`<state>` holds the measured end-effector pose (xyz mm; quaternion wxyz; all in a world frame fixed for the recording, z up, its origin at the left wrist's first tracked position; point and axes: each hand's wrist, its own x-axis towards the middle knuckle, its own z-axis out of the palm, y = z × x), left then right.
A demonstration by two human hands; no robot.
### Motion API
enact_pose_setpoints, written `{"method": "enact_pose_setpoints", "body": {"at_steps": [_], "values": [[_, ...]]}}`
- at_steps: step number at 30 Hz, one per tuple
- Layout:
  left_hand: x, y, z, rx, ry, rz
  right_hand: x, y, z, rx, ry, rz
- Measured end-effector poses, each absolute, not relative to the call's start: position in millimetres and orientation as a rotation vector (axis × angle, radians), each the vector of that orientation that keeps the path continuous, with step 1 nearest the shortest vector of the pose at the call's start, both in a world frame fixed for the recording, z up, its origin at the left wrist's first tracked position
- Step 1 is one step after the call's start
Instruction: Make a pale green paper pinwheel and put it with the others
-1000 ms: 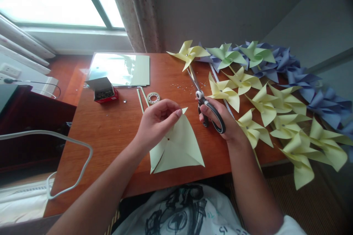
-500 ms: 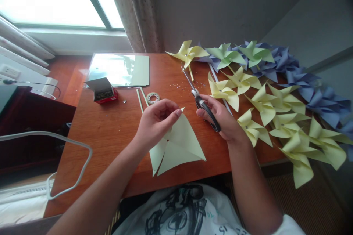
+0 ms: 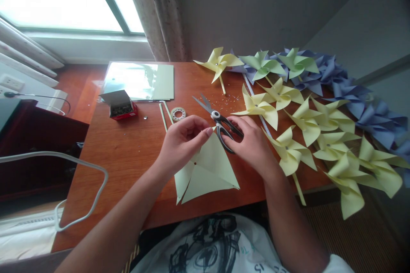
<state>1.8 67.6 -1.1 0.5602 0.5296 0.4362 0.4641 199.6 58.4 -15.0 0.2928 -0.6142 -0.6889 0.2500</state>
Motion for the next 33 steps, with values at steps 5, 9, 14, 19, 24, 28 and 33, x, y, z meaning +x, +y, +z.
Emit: {"method": "enact_pose_setpoints", "body": {"at_steps": [5,9,14,19,24,28,33], "values": [[1.9,66.8,-1.2,1.252,1.017,1.090,192.0,52.6,-19.0,-1.765,-1.984,0.471],[1.7,66.8,-1.9,1.255,1.002,1.091,190.5,53.6,-20.7,-1.829,-2.054,0.401],[1.7,66.7,-0.7,1.256,1.008,1.094,192.2,57.3,-22.3,-1.858,-2.157,0.289],[2.7,66.4,0.8,1.253,1.018,1.092,195.8,58.6,-25.8,-1.840,-2.149,0.299],[3.2,67.2,-0.3,1.260,1.015,1.097,198.3,59.1,-29.6,-1.794,-2.115,0.377],[3.0,67.4,-1.0,1.271,1.023,1.094,198.8,57.8,-27.3,-1.780,-2.127,0.392],[1.8,67.9,-2.8,1.262,1.045,1.118,195.6,60.2,3.0,-1.581,-1.976,0.385]]}}
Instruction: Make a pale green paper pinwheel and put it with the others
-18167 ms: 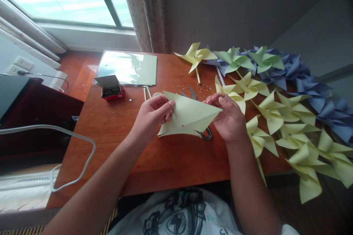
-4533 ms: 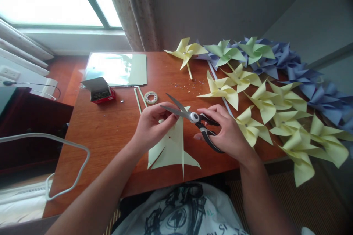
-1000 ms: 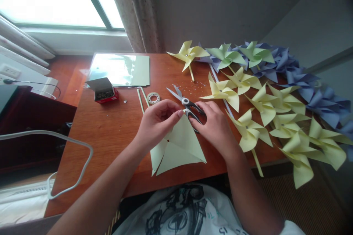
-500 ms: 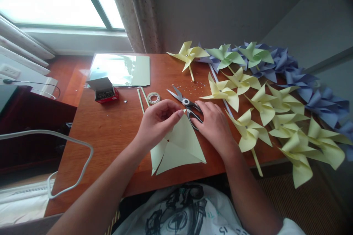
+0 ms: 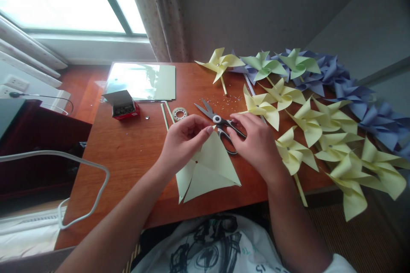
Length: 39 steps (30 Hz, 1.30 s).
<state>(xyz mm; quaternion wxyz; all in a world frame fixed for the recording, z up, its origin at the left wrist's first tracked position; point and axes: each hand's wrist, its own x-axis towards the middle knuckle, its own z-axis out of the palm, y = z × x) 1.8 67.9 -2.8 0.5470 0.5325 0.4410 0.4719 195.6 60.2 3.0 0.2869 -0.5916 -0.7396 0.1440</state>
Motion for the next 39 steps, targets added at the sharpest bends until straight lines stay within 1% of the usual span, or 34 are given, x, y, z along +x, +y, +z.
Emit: {"method": "enact_pose_setpoints", "body": {"at_steps": [3,5,8,12,15,20,27,33,39], "values": [[0.5,69.1,-4.9,1.253,1.069,1.151,189.9,68.7,21.5,-1.298,-1.909,0.785],[-0.5,70.2,-6.4,1.247,1.085,1.170,185.5,76.1,24.2,-1.192,-1.914,0.955],[-1.5,71.6,-8.0,1.243,1.095,1.185,180.9,84.8,14.6,-1.156,-1.867,1.113],[-1.3,71.8,-7.2,1.257,1.102,1.158,180.4,86.5,-1.3,-1.157,-1.670,1.327],[-0.4,70.7,-4.9,1.245,1.101,1.135,182.3,84.6,-4.4,-1.130,-1.581,1.460],[0.6,69.4,-2.2,1.219,1.103,1.119,182.8,84.0,-1.5,-1.110,-1.533,1.503],[0.5,70.5,-4.8,1.237,1.106,1.083,180.1,82.9,-2.7,-1.103,-1.546,1.402],[0.3,70.1,-4.2,1.187,1.059,1.053,181.1,83.2,-6.7,-1.083,-1.542,1.382],[-0.4,70.6,-3.9,1.075,0.964,1.020,180.9,83.2,-6.9,-1.036,-1.519,1.455]]}}
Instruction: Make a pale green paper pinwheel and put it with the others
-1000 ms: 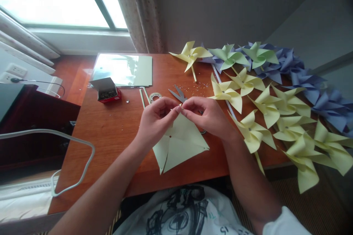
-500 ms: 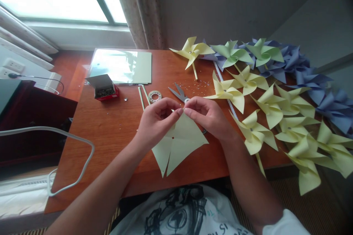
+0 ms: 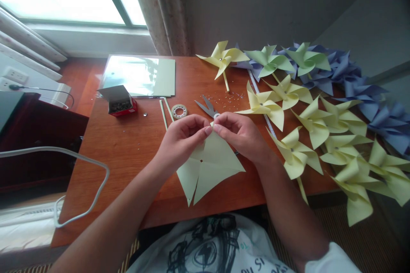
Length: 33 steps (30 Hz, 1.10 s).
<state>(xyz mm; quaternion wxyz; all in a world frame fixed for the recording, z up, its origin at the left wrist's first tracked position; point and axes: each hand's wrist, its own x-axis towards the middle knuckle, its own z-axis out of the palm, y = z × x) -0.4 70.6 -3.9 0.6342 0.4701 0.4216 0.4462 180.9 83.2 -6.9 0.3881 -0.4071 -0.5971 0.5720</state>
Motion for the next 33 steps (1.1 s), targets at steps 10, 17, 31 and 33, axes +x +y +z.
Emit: {"method": "enact_pose_setpoints", "body": {"at_steps": [10,17,31,33], "values": [[-0.7,71.5,-3.8,1.089,1.023,1.037,179.6,84.2,-6.8,-1.060,-1.421,1.509],[0.8,71.7,-2.1,1.122,1.037,1.063,178.8,84.0,-3.5,-1.091,-1.401,1.490],[-0.6,71.4,-6.9,1.158,1.054,1.059,179.7,84.0,-10.4,-1.040,-1.516,1.417],[-0.5,70.7,-6.4,1.176,1.059,1.063,179.6,83.9,-10.0,-1.037,-1.521,1.420]]}}
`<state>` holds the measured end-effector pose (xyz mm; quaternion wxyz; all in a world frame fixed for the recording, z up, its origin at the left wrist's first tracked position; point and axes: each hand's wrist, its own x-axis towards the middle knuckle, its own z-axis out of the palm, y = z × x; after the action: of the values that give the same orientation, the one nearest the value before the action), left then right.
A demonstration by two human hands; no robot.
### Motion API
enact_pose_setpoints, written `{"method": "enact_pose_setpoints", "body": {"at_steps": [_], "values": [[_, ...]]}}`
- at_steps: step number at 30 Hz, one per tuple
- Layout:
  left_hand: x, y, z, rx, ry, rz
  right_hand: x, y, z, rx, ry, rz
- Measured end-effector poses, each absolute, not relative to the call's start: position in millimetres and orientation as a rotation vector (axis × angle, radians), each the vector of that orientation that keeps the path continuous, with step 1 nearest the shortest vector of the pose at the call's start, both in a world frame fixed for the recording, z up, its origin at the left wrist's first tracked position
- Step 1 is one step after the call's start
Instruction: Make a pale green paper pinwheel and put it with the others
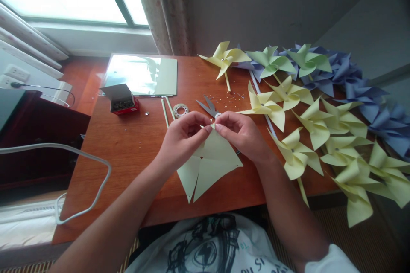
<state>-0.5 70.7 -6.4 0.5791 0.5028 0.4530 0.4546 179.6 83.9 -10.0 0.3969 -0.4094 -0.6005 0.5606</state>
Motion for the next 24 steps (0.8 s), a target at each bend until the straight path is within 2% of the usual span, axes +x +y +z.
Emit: {"method": "enact_pose_setpoints", "body": {"at_steps": [24], "values": [[-2.5,68.0,-10.1,1.366,1.093,0.990,176.4,80.8,-6.6,-1.092,-1.610,1.341]]}}
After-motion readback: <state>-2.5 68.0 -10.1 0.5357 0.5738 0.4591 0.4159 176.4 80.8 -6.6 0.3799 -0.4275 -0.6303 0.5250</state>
